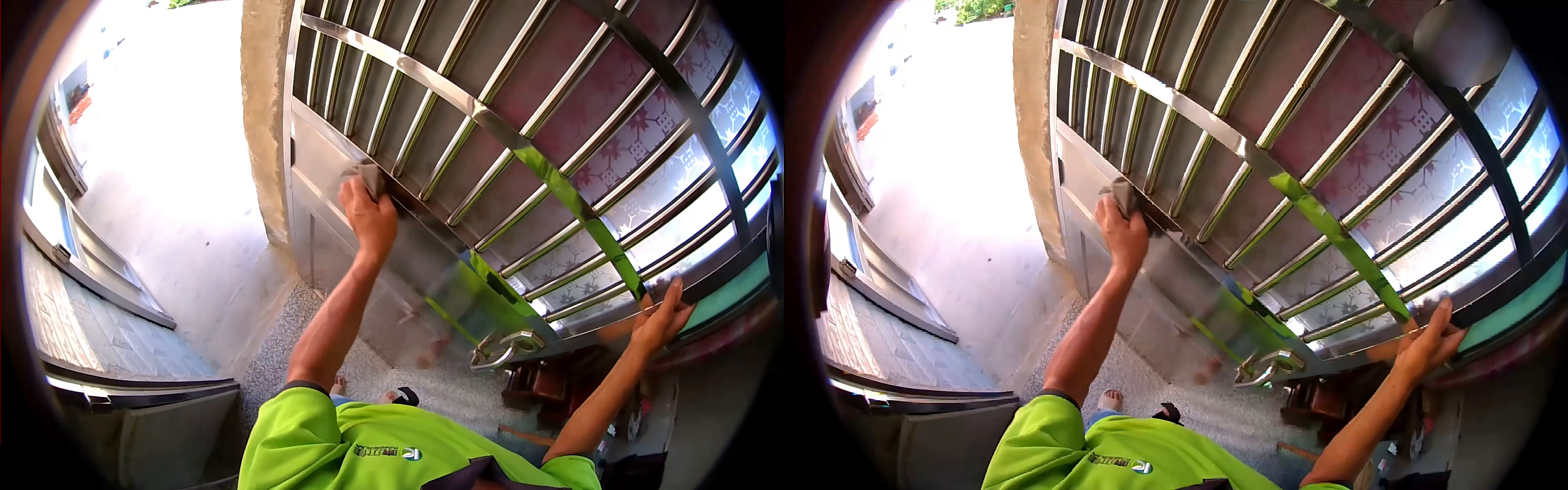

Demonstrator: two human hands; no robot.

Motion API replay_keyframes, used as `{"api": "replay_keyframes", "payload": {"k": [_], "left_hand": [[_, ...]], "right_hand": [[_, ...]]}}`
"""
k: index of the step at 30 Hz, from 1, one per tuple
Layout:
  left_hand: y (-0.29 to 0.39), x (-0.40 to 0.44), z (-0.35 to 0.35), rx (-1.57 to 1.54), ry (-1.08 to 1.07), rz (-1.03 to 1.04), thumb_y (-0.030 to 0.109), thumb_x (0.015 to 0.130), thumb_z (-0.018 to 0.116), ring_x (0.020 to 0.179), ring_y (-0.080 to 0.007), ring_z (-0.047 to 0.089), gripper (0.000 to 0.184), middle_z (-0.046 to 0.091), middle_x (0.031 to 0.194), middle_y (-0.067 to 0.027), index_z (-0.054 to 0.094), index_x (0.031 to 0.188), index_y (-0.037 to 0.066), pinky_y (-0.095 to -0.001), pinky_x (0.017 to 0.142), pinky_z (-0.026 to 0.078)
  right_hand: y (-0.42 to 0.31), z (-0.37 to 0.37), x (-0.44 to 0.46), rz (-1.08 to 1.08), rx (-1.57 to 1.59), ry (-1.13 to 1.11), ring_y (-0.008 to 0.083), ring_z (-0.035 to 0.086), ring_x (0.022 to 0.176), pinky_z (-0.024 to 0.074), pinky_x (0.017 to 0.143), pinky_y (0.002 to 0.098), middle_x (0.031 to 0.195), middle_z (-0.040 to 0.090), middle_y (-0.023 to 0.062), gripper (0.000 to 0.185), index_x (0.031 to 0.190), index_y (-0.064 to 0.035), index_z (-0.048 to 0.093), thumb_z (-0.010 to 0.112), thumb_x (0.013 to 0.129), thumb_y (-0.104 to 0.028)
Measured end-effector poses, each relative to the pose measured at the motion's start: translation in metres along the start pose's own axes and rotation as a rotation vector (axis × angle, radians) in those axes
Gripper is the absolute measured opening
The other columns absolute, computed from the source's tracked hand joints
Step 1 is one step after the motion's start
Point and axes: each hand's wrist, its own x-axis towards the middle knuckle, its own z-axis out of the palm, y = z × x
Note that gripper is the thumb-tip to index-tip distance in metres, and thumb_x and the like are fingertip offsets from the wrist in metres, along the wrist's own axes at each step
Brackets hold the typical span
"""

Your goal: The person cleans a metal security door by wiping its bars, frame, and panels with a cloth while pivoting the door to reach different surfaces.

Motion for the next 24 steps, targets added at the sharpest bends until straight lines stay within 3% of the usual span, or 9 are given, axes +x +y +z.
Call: {"api": "replay_keyframes", "payload": {"k": [2,4,7,9,10,16,17,21,24], "left_hand": [[0.041,-0.043,-0.016,-0.061,-0.171,0.033,0.000,0.072,0.056,0.108,-0.0464,0.045,0.045,0.050,0.112,-0.0274,0.048,0.116,-0.005,-0.0539,0.094,0.037],[0.065,-0.081,-0.021,-0.148,-0.228,0.134,-0.003,0.068,0.057,0.108,-0.0461,0.045,0.051,0.050,0.115,-0.0252,0.048,0.118,-0.002,-0.0540,0.094,0.038],[0.100,-0.121,-0.038,-0.237,-0.373,0.178,-0.003,0.066,0.061,0.109,-0.0455,0.046,0.051,0.049,0.117,-0.0232,0.051,0.116,0.001,-0.0539,0.093,0.040],[0.114,-0.129,-0.045,-0.301,-0.534,0.381,-0.002,0.064,0.063,0.108,-0.0431,0.049,0.047,0.050,0.115,-0.0210,0.057,0.110,0.003,-0.0506,0.093,0.044],[0.114,-0.123,-0.044,-0.307,-0.540,0.389,-0.002,0.064,0.063,0.108,-0.0431,0.049,0.047,0.050,0.115,-0.0210,0.057,0.110,0.003,-0.0506,0.093,0.044],[0.075,0.009,-0.028,-0.052,-0.272,0.360,-0.008,0.070,0.062,0.108,-0.0422,0.051,0.042,0.053,0.116,-0.0186,0.059,0.111,0.002,-0.0474,0.091,0.045],[0.073,0.022,-0.023,-0.038,-0.190,0.270,-0.008,0.071,0.061,0.108,-0.0421,0.051,0.041,0.054,0.116,-0.0178,0.058,0.111,0.001,-0.0480,0.092,0.044],[0.068,0.011,-0.017,0.029,-0.224,0.246,-0.005,0.073,0.062,0.111,-0.0418,0.048,0.043,0.051,0.118,-0.0195,0.055,0.115,0.001,-0.0505,0.095,0.041],[0.081,-0.043,-0.013,0.049,-0.193,0.228,-0.005,0.073,0.062,0.112,-0.0431,0.047,0.047,0.049,0.119,-0.0216,0.053,0.119,0.002,-0.0526,0.097,0.039]], "right_hand": [[0.003,-0.010,0.005,0.024,-0.039,0.020,0.0084,0.052,0.074,0.0419,0.044,0.0216,0.085,0.046,0.0044,0.067,0.147,-0.0012,0.037,0.070,0.093,-0.024],[0.013,-0.022,0.012,0.075,-0.023,-0.116,0.0134,0.058,0.083,0.0587,0.058,0.0309,0.116,0.051,0.0145,0.056,0.131,-0.0018,0.040,0.072,0.093,-0.028],[0.016,-0.020,0.012,0.056,0.001,-0.105,0.0103,0.056,0.077,0.0550,0.055,0.0265,0.116,0.058,0.0151,0.046,0.113,-0.0015,0.041,0.072,0.092,-0.029],[0.007,-0.019,0.010,0.068,-0.039,-0.151,0.0094,0.057,0.075,0.0495,0.051,0.0224,0.110,0.063,0.0127,0.043,0.095,-0.0052,0.037,0.073,0.091,-0.028],[0.006,-0.004,0.003,0.000,0.014,-0.017,0.0023,0.041,0.052,0.0256,0.038,0.0213,0.074,0.049,-0.0009,0.042,0.119,-0.0004,0.054,0.072,0.091,-0.027],[-0.008,-0.001,-0.003,-0.004,0.008,-0.049,0.0033,0.043,0.055,0.0291,0.042,0.0225,0.073,0.052,0.0009,0.056,0.133,0.0034,0.047,0.070,0.092,-0.026],[0.000,-0.010,0.003,0.030,0.037,-0.105,0.0087,0.060,0.074,0.0541,0.051,0.0227,0.096,0.060,0.0076,0.048,0.130,-0.0026,0.048,0.072,0.092,-0.021],[0.001,-0.007,0.001,-0.067,0.019,-0.061,0.0004,0.042,0.057,0.0282,0.044,0.0175,0.077,0.047,-0.0028,0.053,0.136,-0.0027,0.046,0.072,0.092,-0.017],[0.002,-0.006,0.004,-0.075,0.039,-0.099,0.0001,0.036,0.049,0.0245,0.039,0.0199,0.069,0.044,-0.0045,0.071,0.149,-0.0011,0.032,0.071,0.092,-0.015]]}}
